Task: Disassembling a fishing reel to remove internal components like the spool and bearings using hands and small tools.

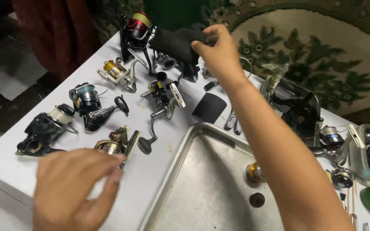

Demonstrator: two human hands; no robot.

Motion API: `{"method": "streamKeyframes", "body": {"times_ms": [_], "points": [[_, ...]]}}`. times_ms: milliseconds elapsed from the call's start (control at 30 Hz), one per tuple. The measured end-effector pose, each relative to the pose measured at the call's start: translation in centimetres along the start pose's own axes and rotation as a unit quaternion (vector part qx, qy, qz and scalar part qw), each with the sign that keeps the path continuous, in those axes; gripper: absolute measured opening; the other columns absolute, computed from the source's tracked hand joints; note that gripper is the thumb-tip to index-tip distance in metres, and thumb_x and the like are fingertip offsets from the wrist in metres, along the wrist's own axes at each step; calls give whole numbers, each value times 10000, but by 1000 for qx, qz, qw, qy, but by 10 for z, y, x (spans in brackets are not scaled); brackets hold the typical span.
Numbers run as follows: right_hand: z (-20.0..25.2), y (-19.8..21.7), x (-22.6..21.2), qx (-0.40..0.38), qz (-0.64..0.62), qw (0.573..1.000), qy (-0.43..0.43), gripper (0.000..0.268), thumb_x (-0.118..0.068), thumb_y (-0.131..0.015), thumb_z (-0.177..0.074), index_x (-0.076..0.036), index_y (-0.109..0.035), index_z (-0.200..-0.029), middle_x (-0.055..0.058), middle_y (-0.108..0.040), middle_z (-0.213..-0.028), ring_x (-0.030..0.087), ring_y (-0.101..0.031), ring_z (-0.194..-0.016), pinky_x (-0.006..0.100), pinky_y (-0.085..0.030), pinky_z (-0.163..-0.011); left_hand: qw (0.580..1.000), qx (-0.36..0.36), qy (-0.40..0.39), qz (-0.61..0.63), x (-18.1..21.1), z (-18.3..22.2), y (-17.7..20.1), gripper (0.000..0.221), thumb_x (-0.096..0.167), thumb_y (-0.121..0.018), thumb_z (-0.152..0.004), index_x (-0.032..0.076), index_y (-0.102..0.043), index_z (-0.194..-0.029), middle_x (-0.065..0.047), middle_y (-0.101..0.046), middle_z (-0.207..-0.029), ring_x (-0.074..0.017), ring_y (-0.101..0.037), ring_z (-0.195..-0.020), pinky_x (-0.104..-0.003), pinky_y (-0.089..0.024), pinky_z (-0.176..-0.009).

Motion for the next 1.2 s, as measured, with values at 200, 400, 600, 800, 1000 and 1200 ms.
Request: {"method": "streamKeyframes", "body": {"times_ms": [200, 400, 600, 800, 1000, 1200], "points": [[-30, -63, 51, 14, 45, 998, -43, 319, -334, -755, -833, -235, -597, -1092, 6, -686, -958, 166, -634, -809, 319, -480, -697, 984, 78, -152, 43, 76, 12, -5, 132, 216, -752, -817, 278, -747, -933, 133, -736, -917, -134, -666, -878, -360, -414, -801], [-14, -49, 33, -13, 127, 991, 47, 349, -399, -745, -884, -176, -588, -1100, 56, -692, -818, 211, -624, -691, 362, -446, -637, 968, 83, -188, 147, 103, -5, -12, 113, 161, -678, -917, 169, -721, -1021, 27, -700, -961, -160, -656, -819, -324, -444, -724], [19, 21, 54, -68, 23, 993, -91, 175, -349, -647, -970, -180, -602, -974, 16, -620, -724, 129, -457, -446, 283, -347, -390, 958, -68, -162, 228, 129, -58, -69, 319, 139, -668, -950, 35, -632, -1249, -132, -628, -1173, -336, -631, -918, -443, -499, -798], [32, 48, 147, -102, -116, 973, -169, 303, -118, -591, -908, -110, -627, -1209, 127, -659, -902, 235, -699, -695, 418, -637, -586, 942, -279, -96, 161, 141, -128, -174, 387, 135, -618, -937, -63, -654, -1267, -300, -678, -1142, -433, -726, -988, -455, -616, -769], [32, 53, 172, -57, -138, 974, -173, 413, -60, -608, -905, -100, -591, -1315, 107, -655, -1044, 212, -699, -864, 446, -675, -680, 919, -386, -60, 54, 116, -135, -290, 473, 349, -443, -1007, 98, -677, -1333, -165, -601, -1433, -425, -526, -1353, -578, -482, -1020], [21, 33, 192, 0, -126, 981, -144, 337, -20, -684, -869, -53, -662, -1204, 148, -661, -943, 225, -689, -785, 410, -691, -571, 912, -409, -32, -17, 97, -130, -273, 553, 421, -369, -1016, 136, -632, -1410, -127, -488, -1576, -432, -390, -1475, -597, -407, -1106]]}}
Point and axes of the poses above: each hand's wrist, its own z-axis away from the middle knuckle, its own y-axis out of the back of the hand, x = y × z, the point moved 10 cm from there along -z, towards the middle knuckle
